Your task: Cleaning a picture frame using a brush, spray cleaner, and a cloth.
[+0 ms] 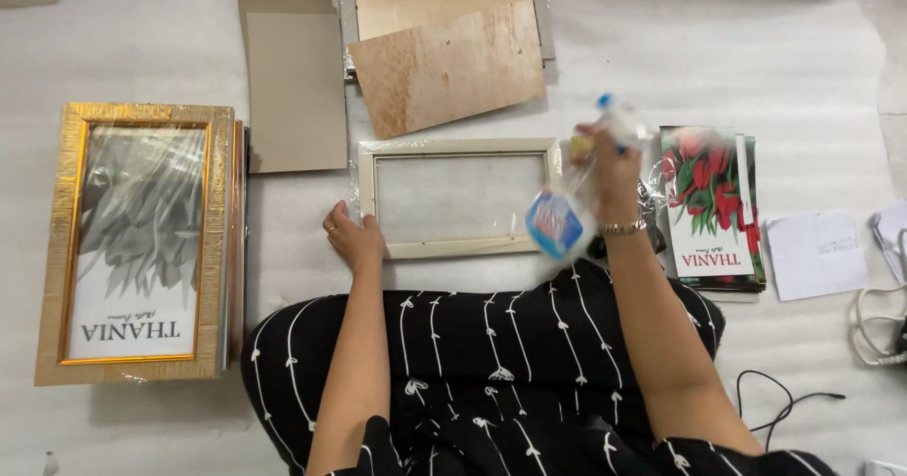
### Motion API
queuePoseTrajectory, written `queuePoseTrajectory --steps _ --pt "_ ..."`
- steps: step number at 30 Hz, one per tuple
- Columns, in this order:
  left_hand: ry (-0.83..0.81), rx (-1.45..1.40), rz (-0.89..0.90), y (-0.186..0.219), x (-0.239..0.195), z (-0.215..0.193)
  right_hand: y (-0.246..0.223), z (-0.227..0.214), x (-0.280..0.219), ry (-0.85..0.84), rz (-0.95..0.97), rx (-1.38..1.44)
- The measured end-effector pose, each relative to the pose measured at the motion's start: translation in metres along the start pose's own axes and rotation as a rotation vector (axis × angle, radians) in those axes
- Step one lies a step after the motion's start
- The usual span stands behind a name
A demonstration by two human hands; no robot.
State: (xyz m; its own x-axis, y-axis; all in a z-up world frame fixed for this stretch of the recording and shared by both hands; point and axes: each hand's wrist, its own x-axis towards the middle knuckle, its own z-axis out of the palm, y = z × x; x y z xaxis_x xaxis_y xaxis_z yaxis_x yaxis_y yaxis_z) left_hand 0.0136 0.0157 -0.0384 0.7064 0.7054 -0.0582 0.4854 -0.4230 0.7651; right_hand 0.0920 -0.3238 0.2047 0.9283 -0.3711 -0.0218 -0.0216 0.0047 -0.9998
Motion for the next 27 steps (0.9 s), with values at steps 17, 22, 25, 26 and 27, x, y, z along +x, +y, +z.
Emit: queuePoseTrajectory --steps 17,22,25,26,27 --pt "-0.129 0.239 -0.124 0.0 -0.001 0.005 0.059 -0.031 0.079 0.117 0.02 -0.431" --pt "-0.26 0.255 -0.146 0.052 -0.008 -0.034 0.056 -0.011 0.144 0.125 -0.138 -0.511" --pt "-0.256 0.263 -0.158 0.053 -0.008 -0.035 0.083 -0.016 0.169 0.075 -0.129 -0.542" --pt "-0.266 0.267 -0.155 0.054 -0.008 -0.036 0.092 -0.021 0.179 0.078 -0.125 -0.554" --pt "-0.278 0.273 -0.152 0.054 -0.009 -0.037 0.103 -0.029 0.187 0.082 -0.118 -0.567"
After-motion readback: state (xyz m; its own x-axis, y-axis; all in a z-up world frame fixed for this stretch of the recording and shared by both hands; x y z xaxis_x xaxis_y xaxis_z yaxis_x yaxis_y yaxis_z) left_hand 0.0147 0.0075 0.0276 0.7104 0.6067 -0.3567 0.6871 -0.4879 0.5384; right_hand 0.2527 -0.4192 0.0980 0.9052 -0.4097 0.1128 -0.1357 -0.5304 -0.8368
